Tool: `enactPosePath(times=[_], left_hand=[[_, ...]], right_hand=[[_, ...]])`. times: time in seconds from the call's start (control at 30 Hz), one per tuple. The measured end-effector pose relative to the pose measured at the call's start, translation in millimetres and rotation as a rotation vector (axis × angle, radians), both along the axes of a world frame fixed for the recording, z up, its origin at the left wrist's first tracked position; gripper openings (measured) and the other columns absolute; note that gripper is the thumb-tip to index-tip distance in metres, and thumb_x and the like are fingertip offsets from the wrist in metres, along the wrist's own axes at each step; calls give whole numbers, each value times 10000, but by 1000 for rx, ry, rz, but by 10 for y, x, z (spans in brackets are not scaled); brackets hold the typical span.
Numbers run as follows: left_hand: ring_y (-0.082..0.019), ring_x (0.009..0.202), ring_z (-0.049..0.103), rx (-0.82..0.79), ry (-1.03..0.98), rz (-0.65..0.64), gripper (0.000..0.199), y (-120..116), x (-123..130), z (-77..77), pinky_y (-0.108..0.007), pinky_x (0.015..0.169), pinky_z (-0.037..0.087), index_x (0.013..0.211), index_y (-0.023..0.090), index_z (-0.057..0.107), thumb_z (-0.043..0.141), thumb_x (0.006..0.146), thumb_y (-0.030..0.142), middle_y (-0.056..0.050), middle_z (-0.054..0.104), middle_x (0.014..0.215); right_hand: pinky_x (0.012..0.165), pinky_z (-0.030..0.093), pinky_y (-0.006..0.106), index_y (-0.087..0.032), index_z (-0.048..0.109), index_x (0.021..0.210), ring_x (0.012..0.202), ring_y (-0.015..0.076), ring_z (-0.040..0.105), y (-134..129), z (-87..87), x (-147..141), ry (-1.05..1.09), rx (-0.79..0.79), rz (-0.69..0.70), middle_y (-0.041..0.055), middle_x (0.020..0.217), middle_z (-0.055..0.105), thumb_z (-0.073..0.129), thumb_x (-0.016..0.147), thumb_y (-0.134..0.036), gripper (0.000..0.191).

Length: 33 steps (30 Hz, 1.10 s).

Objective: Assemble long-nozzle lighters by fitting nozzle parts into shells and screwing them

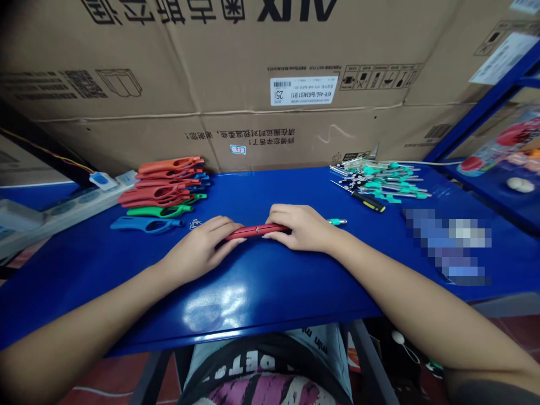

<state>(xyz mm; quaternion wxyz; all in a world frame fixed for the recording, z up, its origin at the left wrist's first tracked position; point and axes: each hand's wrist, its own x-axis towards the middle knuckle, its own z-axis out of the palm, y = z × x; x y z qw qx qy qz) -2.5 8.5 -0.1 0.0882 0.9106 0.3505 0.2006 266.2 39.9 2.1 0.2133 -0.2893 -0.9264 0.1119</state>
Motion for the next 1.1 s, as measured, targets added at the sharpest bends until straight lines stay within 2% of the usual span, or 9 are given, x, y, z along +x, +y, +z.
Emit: enactPosePath(times=[0.1, 0.2, 0.4, 0.47, 0.63, 0.7, 0.83, 0.93, 1.1], left_hand=[[-238, 965, 617, 5, -19, -3, 241, -31, 15, 14, -385, 869, 531, 1118, 145, 628, 463, 1034, 299, -108, 661, 1030], [-234, 926, 617, 20, -24, 15, 225, -32, 22, 14, -375, 834, 532, 1080, 153, 633, 448, 1035, 273, -102, 663, 988], [-245, 968, 623, 65, -28, 55, 245, 74, -50, 30, -392, 867, 526, 1122, 151, 640, 462, 1033, 294, -109, 679, 1054], [-240, 980, 630, 78, -92, 67, 248, 110, -83, 30, -392, 897, 523, 1141, 146, 645, 494, 1024, 304, -108, 692, 1067], [-209, 953, 680, 103, -323, 153, 261, 137, -95, 12, -327, 892, 528, 1130, 148, 688, 619, 964, 337, -89, 742, 1056], [-200, 919, 690, 25, -391, 201, 256, 127, -73, -2, -303, 851, 535, 1103, 163, 709, 627, 955, 355, -72, 753, 1045], [-156, 672, 669, -296, -550, 295, 323, 109, -27, -51, -254, 633, 533, 1092, 181, 718, 593, 960, 448, -36, 757, 905], [-161, 728, 681, -334, -631, 281, 325, 110, -11, -83, -257, 666, 546, 1097, 180, 716, 604, 953, 450, -51, 754, 977], [-198, 919, 699, -126, -599, 240, 256, 113, -35, -54, -311, 839, 549, 1109, 193, 719, 602, 969, 372, -65, 750, 1080]], right_hand=[[645, 434, 275, -176, 669, 874, 745, 161, 610, -63, 6, -55, 8, 55, -43, 45, 842, 669, 550, 982, -379, 258], [647, 428, 277, -183, 669, 862, 741, 161, 605, -81, -4, -97, 5, 75, -70, 41, 826, 667, 544, 987, -385, 268], [755, 487, 297, -201, 673, 1105, 909, 193, 650, -39, 92, -29, -48, 5, -111, 73, 1074, 683, 578, 969, -355, 226], [777, 493, 312, -196, 655, 1130, 929, 203, 648, -18, 130, 32, -47, 26, -148, 80, 1088, 680, 574, 969, -341, 231], [800, 500, 340, -199, 652, 1040, 943, 224, 645, 41, 175, 143, -56, 81, -187, 83, 1025, 698, 564, 974, -351, 188], [839, 508, 358, -210, 640, 1122, 1026, 246, 639, 49, 182, 147, -77, 99, -170, 96, 1102, 692, 596, 955, -385, 245], [884, 509, 380, -213, 603, 1248, 1092, 261, 633, 33, 166, 106, -77, 73, -141, 112, 1183, 675, 609, 946, -450, 384], [805, 497, 327, -203, 642, 1147, 961, 220, 657, 25, 143, 81, -42, 0, -148, 87, 1068, 698, 569, 976, -429, 293], [697, 431, 284, -192, 658, 934, 830, 186, 634, 13, 151, 89, 16, 70, -197, 53, 913, 696, 629, 941, -387, 197]])
